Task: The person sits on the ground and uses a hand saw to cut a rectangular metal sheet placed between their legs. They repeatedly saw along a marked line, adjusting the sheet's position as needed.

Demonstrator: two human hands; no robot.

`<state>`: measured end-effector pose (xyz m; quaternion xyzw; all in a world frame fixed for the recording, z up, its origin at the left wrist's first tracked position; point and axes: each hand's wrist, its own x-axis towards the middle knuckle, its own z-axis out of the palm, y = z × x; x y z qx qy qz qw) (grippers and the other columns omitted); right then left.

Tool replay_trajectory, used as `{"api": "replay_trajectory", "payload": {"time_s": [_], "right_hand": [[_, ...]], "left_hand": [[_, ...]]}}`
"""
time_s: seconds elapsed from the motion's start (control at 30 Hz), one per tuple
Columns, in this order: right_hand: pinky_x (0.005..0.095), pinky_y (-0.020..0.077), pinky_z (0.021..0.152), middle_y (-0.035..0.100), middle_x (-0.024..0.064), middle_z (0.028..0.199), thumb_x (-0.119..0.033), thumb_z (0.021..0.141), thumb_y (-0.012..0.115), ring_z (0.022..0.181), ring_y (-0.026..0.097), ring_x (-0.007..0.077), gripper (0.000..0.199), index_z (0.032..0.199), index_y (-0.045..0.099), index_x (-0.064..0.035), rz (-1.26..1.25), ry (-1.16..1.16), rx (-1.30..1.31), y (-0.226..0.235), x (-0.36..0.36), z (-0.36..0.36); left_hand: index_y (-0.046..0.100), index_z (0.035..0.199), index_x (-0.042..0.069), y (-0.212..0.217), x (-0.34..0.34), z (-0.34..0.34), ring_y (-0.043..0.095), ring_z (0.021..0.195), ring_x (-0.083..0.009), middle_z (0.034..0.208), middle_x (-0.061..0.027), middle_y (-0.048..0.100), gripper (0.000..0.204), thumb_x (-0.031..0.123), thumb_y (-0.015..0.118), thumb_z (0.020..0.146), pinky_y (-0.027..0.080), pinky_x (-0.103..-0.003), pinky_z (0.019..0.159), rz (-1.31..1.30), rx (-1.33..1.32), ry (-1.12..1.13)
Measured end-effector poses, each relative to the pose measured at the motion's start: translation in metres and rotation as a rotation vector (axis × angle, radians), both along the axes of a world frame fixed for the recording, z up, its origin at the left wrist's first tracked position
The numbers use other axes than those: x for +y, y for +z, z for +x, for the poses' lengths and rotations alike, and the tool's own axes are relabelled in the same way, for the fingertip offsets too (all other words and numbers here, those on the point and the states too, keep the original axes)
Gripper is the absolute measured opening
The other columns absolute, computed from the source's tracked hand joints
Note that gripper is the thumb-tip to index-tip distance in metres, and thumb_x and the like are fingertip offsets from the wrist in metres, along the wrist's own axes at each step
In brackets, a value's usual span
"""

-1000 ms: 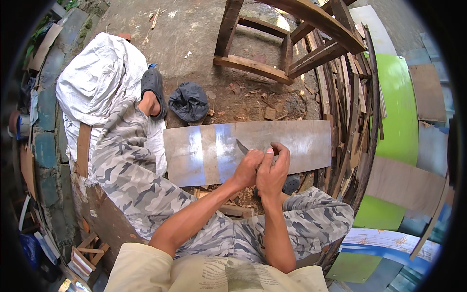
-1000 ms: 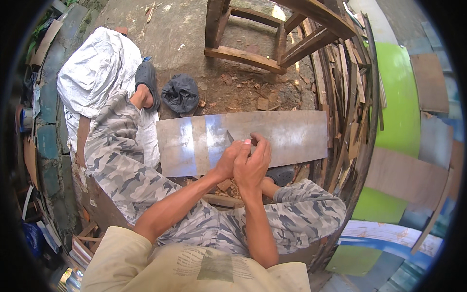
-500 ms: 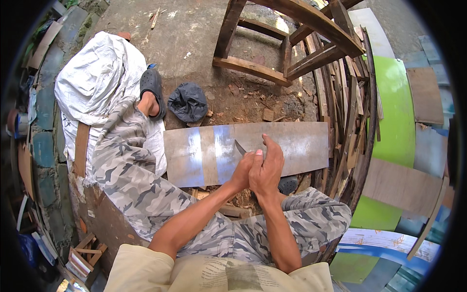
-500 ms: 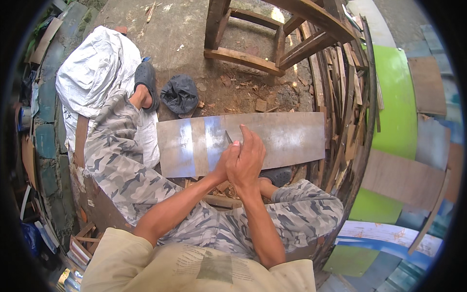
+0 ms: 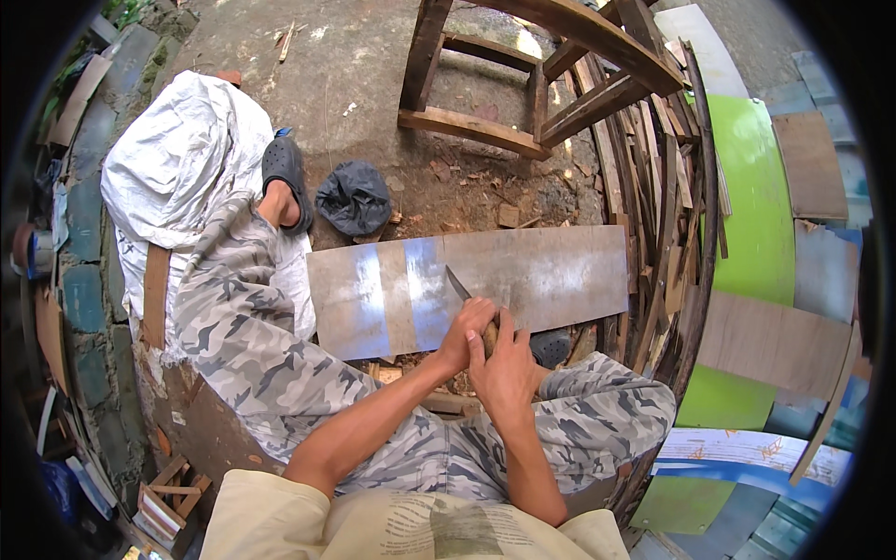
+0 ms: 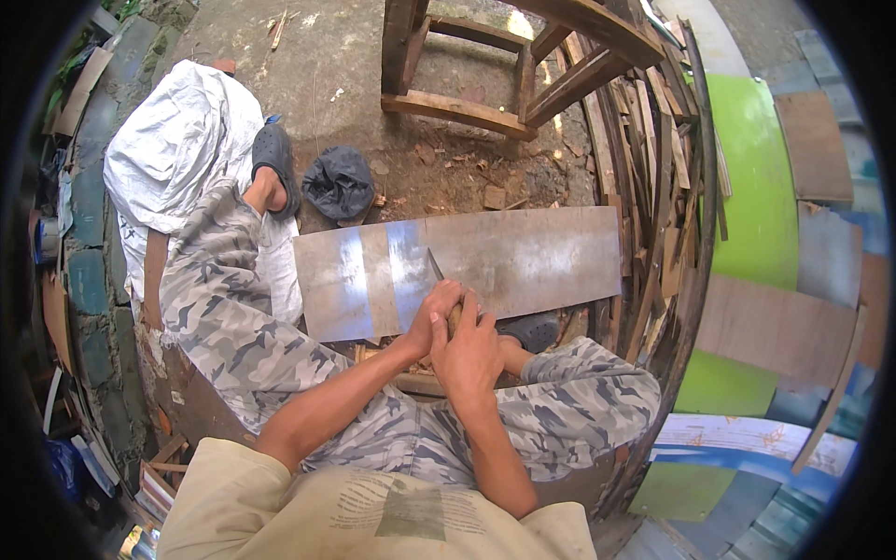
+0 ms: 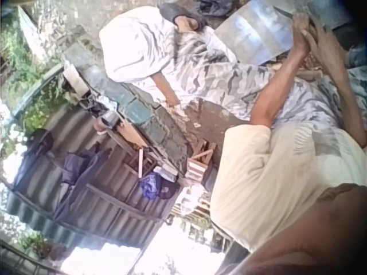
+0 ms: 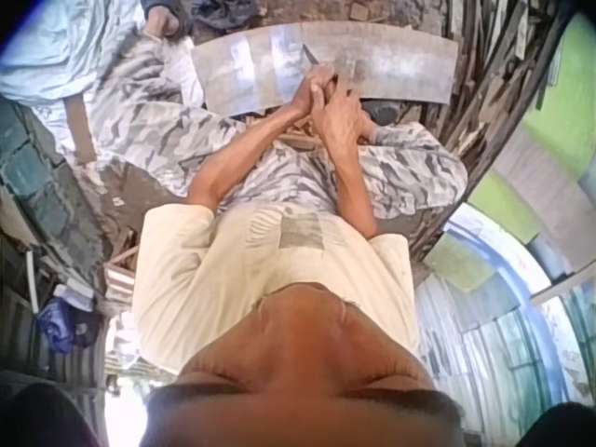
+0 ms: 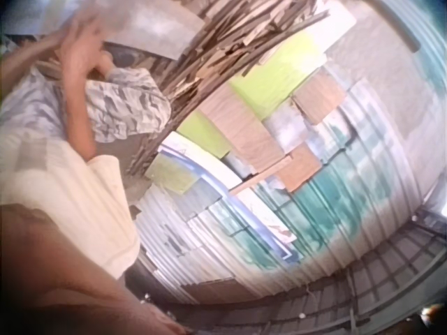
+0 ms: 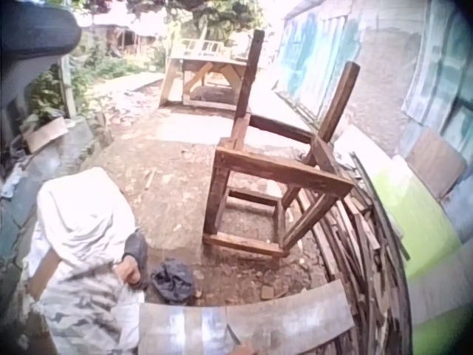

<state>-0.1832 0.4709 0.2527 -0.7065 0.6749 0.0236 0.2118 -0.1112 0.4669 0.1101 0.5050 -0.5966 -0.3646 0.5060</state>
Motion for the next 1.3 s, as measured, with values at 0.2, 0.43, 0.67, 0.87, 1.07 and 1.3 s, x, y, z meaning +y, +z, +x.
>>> {"api": "replay_trajectory", "payload": {"time_s": [0.2, 0.43, 0.67, 0.87, 1.07, 1.3], "right_hand": [[0.0562, 0.0508, 0.065, 0.067, 0.0284, 0.074, -0.031, 0.094, 0.062, 0.070, 0.066, 0.0500, 0.054, 0.140, 0.049, -0.0057, 0.037, 0.017, -0.216, -0.016, 0.002, -0.020], [0.0559, 0.0494, 0.082, 0.067, 0.0324, 0.089, -0.023, 0.090, 0.062, 0.086, 0.064, 0.0514, 0.055, 0.140, 0.049, -0.0061, 0.258, 0.002, -0.158, -0.014, 0.004, -0.026], [0.0547, 0.0489, 0.085, 0.066, 0.0353, 0.101, -0.018, 0.092, 0.061, 0.095, 0.063, 0.0517, 0.056, 0.144, 0.046, -0.0039, 0.295, -0.025, -0.299, -0.047, 0.009, -0.027], [0.0577, 0.0497, 0.080, 0.067, 0.0309, 0.094, -0.017, 0.094, 0.058, 0.088, 0.065, 0.0501, 0.055, 0.146, 0.044, -0.0063, 0.329, -0.050, -0.237, -0.049, 0.024, -0.033], [0.0564, 0.0513, 0.073, 0.067, 0.0289, 0.089, -0.017, 0.094, 0.058, 0.082, 0.065, 0.0477, 0.054, 0.146, 0.046, -0.0088, 0.263, -0.025, -0.199, -0.042, 0.053, -0.038], [0.0564, 0.0517, 0.073, 0.068, 0.0256, 0.092, -0.017, 0.094, 0.060, 0.080, 0.066, 0.0471, 0.056, 0.148, 0.046, -0.0122, 0.218, -0.025, -0.177, -0.047, 0.059, -0.035]], "left_hand": [[0.057, 0.106, 0.001, -0.012, 0.002, 0.008, 0.055, 0.102, -0.0396, 0.102, -0.0178, 0.059, 0.034, 0.015, 0.066, 0.077, 0.044, -0.045, 0.093, 0.012, 0.008, -0.042], [0.031, 0.155, 0.013, -0.082, 0.022, 0.044, 0.027, 0.148, -0.0406, 0.160, -0.0185, 0.030, 0.085, 0.022, 0.073, 0.081, 0.027, -0.054, 0.119, 0.745, -0.636, -0.040], [0.022, 0.159, 0.030, -0.114, 0.019, 0.059, 0.014, 0.151, -0.0467, 0.167, -0.0181, 0.010, 0.103, 0.040, 0.082, 0.076, 0.031, -0.067, 0.112, 0.803, -0.923, -0.222], [0.023, 0.158, 0.036, -0.113, 0.006, 0.059, 0.010, 0.152, -0.0430, 0.169, -0.0098, 0.003, 0.112, 0.040, 0.089, 0.069, 0.038, -0.066, 0.109, 0.919, -0.959, -0.339], [0.024, 0.157, 0.038, -0.128, 0.010, 0.056, 0.009, 0.153, -0.0408, 0.169, -0.0069, 0.002, 0.110, 0.038, 0.089, 0.069, 0.046, -0.062, 0.103, 0.905, -0.967, -0.309], [0.023, 0.157, 0.039, -0.137, 0.008, 0.057, 0.008, 0.153, -0.0407, 0.169, -0.0069, 0.004, 0.107, 0.035, 0.087, 0.072, 0.047, -0.062, 0.102, 0.902, -0.923, -0.309]]}}
